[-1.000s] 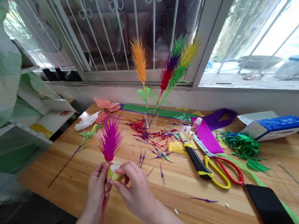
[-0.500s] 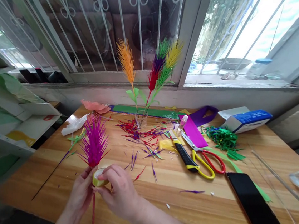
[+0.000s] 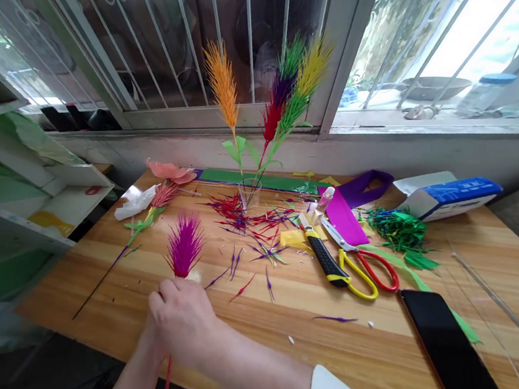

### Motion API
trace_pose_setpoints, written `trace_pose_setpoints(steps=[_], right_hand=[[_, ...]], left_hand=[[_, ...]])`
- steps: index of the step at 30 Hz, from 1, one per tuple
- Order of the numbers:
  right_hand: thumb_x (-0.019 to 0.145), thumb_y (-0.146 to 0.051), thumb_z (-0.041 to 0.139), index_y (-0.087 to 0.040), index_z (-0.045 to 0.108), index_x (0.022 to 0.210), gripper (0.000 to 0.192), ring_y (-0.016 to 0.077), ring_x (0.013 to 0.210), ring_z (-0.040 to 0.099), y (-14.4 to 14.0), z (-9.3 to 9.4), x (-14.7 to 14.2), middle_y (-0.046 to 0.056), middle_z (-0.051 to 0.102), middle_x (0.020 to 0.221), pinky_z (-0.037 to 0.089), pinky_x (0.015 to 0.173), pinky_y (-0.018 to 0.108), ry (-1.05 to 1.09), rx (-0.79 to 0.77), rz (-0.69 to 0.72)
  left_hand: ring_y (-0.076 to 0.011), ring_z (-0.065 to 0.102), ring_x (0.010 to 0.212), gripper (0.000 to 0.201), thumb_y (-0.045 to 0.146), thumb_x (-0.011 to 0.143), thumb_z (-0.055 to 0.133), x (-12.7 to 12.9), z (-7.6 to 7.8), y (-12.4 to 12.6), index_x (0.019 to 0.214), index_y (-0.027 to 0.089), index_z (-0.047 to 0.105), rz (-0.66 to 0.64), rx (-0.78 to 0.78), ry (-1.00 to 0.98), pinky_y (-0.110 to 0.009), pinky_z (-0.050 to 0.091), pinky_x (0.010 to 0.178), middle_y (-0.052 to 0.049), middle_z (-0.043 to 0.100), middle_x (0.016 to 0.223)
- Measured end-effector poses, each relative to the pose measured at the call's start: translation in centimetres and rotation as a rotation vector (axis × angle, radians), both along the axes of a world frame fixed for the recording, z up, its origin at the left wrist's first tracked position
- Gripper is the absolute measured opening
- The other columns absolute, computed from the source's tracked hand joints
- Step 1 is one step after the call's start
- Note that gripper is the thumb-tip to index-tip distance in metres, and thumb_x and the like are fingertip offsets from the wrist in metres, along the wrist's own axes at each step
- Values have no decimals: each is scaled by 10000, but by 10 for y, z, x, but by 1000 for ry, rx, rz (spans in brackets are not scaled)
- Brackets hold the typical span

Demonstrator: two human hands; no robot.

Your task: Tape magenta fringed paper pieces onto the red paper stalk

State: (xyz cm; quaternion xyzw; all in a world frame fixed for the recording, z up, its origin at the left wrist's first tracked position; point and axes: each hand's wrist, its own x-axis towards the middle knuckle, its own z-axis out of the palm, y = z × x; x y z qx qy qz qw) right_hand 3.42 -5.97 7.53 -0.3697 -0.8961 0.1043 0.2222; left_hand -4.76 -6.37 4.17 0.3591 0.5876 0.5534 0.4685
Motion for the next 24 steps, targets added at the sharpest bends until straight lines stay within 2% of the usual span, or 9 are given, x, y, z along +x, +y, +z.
trace_pose_setpoints(steps=[1, 3, 6, 9, 11, 14, 18, 21, 24], right_hand=[[704, -161, 565, -165, 517, 775, 86, 167, 649, 477, 2, 2, -5, 45, 550, 759, 386, 554, 285, -41, -18, -2], [717, -96, 541, -152, 526, 777, 83, 179, 642, 482, 7, 4, -19, 66, 556, 746, 374, 531, 292, -79, -41, -38], [748, 16, 449, -132, 541, 770, 176, 194, 648, 489, 12, 5, -38, 89, 562, 707, 369, 539, 306, -87, -53, -107], [777, -17, 460, -157, 548, 800, 166, 181, 665, 486, 10, 17, -43, 67, 572, 723, 377, 583, 304, -51, -35, -97], [797, -109, 497, -179, 547, 875, 117, 173, 717, 489, 5, 28, -32, 59, 585, 818, 385, 631, 302, -6, 0, -39], [817, -238, 497, -198, 527, 1001, 191, 170, 827, 488, 3, 33, 7, 56, 571, 999, 383, 728, 311, 99, 55, 50], [849, -225, 457, -191, 581, 875, 131, 176, 849, 495, 18, -1, 79, 61, 589, 884, 388, 766, 318, 250, -108, -153], [793, -217, 547, -202, 599, 864, 89, 192, 850, 500, 27, -38, 120, 60, 583, 862, 410, 751, 335, 201, -190, -165], [728, -203, 620, -217, 606, 890, 163, 207, 904, 483, 26, -62, 135, 56, 576, 910, 408, 790, 349, 163, -263, -134]], left_hand=[[-181, 381, 593, 162, 60, 620, 485, 8, 7, 1, 511, 179, 497, 57, 28, 44, -283, 242, 509, -14, 367, 529], [-188, 334, 600, 241, 12, 629, 419, 24, 27, 4, 469, 193, 415, 329, 137, 311, -286, 178, 515, -8, 291, 540], [-175, 288, 556, 297, -40, 613, 386, 41, 59, 8, 444, 194, 319, 337, 95, 466, -282, 113, 509, 11, 221, 523], [-152, 271, 493, 324, -49, 667, 354, 46, 68, 6, 457, 195, 311, 266, 27, 216, -260, 109, 475, 30, 189, 508], [-139, 272, 449, 326, -16, 738, 339, 41, 56, 1, 492, 197, 370, 167, -54, -152, -236, 128, 426, 37, 207, 489], [-102, 277, 385, 276, 85, 833, 340, 19, 22, -5, 628, 185, 494, -95, -149, -920, -195, 161, 336, 50, 282, 482], [-10, 261, 313, 217, 118, 877, 334, -16, -10, -2, 772, 137, 523, -175, -200, -1123, -79, 172, 286, 86, 289, 469], [22, 308, 316, 211, 141, 893, 321, -21, -14, 2, 801, 119, 509, -225, -225, -1223, -27, 189, 299, 91, 313, 467], [25, 336, 320, 219, 175, 901, 316, -12, -16, 4, 820, 98, 505, -270, -256, -1282, -33, 203, 293, 87, 335, 473]])
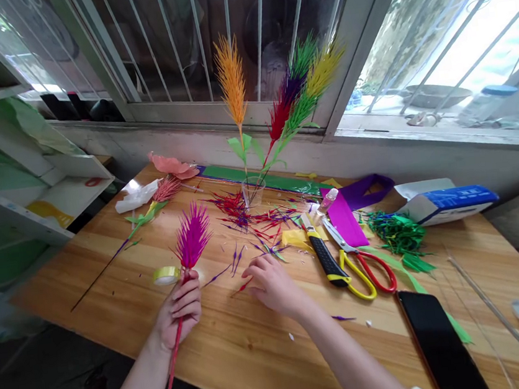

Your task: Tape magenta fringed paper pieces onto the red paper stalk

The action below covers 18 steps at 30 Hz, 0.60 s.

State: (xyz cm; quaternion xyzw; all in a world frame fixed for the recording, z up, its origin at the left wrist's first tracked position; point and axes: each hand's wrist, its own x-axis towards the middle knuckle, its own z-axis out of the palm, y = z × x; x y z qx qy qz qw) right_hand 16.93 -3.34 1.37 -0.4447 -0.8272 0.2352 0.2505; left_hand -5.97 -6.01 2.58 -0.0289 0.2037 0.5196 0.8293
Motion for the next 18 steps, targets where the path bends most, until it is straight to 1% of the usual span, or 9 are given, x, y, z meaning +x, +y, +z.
trace_pose_setpoints(steps=[3, 6, 7, 11, 14, 16, 18], right_hand=[[728, -208, 620, -218, 614, 858, 130, 215, 938, 461, -2, -10, -4, 58, 574, 925, 385, 832, 366, 11, -54, 9], [747, -217, 596, -207, 610, 765, 25, 215, 930, 455, -1, -14, -9, 62, 576, 915, 370, 839, 376, 64, -113, -16], [754, -220, 585, -204, 605, 752, 26, 214, 929, 456, -1, -15, -9, 63, 576, 916, 366, 840, 377, 91, -135, -33], [786, -267, 538, -193, 586, 778, 88, 198, 883, 500, -3, -14, -6, 51, 594, 867, 374, 809, 362, 242, -258, -125], [797, -366, 513, -183, 549, 795, 186, 171, 754, 553, -6, -13, -8, 43, 621, 791, 413, 687, 311, 387, -400, -191], [781, -433, 513, -179, 513, 795, 254, 152, 659, 565, -8, -12, -13, 42, 634, 742, 414, 594, 278, 491, -499, -215], [736, -482, 548, -179, 491, 785, 312, 146, 629, 573, -8, -8, -19, 38, 634, 710, 412, 571, 270, 588, -578, -228]], left_hand=[[19, 333, 317, 244, 183, 905, 303, 6, -6, 2, 831, 76, 510, -51, -15, -18, -54, 213, 286, 83, 343, 479], [12, 321, 313, 245, 164, 902, 304, 5, -13, 6, 820, 81, 519, -97, -39, -1, -68, 207, 282, 79, 343, 480], [11, 320, 315, 236, 157, 898, 312, 4, -15, 8, 815, 87, 522, -108, -48, 8, -68, 203, 283, 78, 343, 481], [19, 310, 315, 207, 153, 883, 356, 8, -18, 15, 789, 91, 529, -122, -74, 45, -59, 182, 289, 83, 324, 477], [12, 282, 297, 214, 166, 871, 374, 18, -21, 17, 756, 84, 534, -124, -86, 83, -69, 164, 277, 90, 298, 451], [5, 257, 285, 216, 171, 857, 381, 24, -22, 17, 741, 83, 541, -121, -89, 112, -81, 156, 267, 90, 298, 440], [0, 244, 285, 219, 176, 836, 381, 28, -19, 16, 743, 75, 553, -113, -80, 134, -91, 164, 263, 84, 311, 441]])
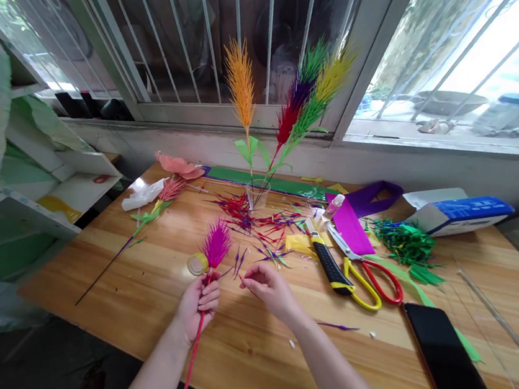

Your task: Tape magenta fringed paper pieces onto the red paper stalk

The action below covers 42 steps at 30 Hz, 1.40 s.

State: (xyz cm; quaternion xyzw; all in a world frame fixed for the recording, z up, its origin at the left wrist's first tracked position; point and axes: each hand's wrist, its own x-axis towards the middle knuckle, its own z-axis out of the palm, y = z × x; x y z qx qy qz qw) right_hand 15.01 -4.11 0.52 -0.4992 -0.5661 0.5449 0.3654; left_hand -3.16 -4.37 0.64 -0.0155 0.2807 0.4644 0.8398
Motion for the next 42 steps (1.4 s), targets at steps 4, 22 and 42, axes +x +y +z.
trace_pose_setpoints(steps=[4, 22, 42], right_hand=[[663, -497, 625, -181, 497, 773, 359, 159, 691, 595, 1, 14, -11, 28, 621, 697, 421, 648, 287, 156, -91, -23], [660, -405, 674, -154, 592, 832, 315, 100, 628, 542, -3, 47, -30, 26, 645, 717, 384, 624, 242, 395, -382, 240], [469, -391, 770, -160, 551, 530, 324, 75, 497, 454, -9, 48, -38, -51, 518, 500, 388, 564, 238, 254, -422, 150]], left_hand=[[-15, 267, 325, 211, 193, 767, 412, 0, 13, -3, 777, 54, 570, -6, 52, 11, -101, 214, 278, 62, 337, 473], [20, 142, 316, 197, 200, 599, 719, 2, 38, -13, 713, 134, 574, 95, 173, 329, -89, 115, 284, 127, 284, 408], [9, 146, 299, 254, 279, 581, 730, 8, 43, -17, 678, 156, 530, 137, 228, 490, -128, 86, 287, 135, 284, 372]])
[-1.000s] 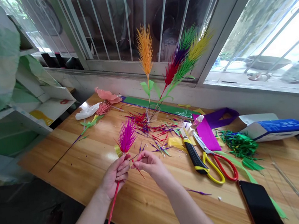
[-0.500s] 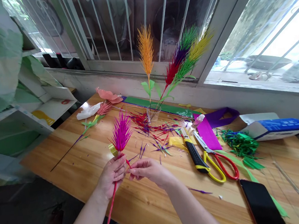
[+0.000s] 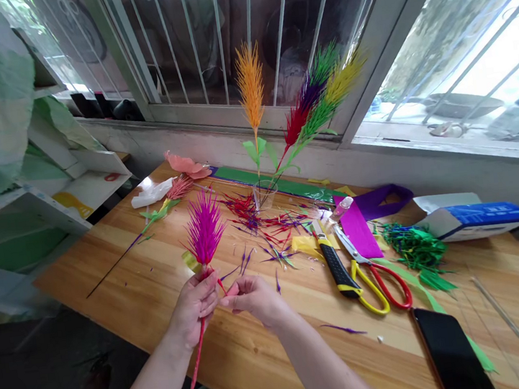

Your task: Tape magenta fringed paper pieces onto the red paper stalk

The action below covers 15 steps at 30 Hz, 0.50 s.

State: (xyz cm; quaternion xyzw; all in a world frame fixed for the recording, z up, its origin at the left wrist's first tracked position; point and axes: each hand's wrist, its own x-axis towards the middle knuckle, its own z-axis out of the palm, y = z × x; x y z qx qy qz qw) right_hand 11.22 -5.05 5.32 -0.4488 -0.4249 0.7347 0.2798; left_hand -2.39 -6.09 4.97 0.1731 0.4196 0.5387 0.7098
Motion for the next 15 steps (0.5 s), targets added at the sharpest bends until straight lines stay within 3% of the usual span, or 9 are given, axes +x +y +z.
trace_pose_setpoints(steps=[8, 15], right_hand=[[489, -366, 771, -173, 457, 519, 370, 57, 445, 344, -3, -10, -3, -76, 441, 459, 265, 471, 218, -164, 90, -85], [640, -438, 669, -166, 665, 808, 319, 119, 673, 499, 0, 5, 19, -3, 596, 717, 362, 663, 252, -82, 141, 106]], left_hand=[[9, 149, 300, 259, 278, 587, 729, -1, 1, -1, 677, 156, 518, 6, -3, 23, -125, 95, 285, 136, 287, 377], [11, 140, 311, 240, 274, 611, 714, -2, 2, 1, 676, 153, 518, -38, 20, 6, -120, 98, 287, 131, 283, 400]])
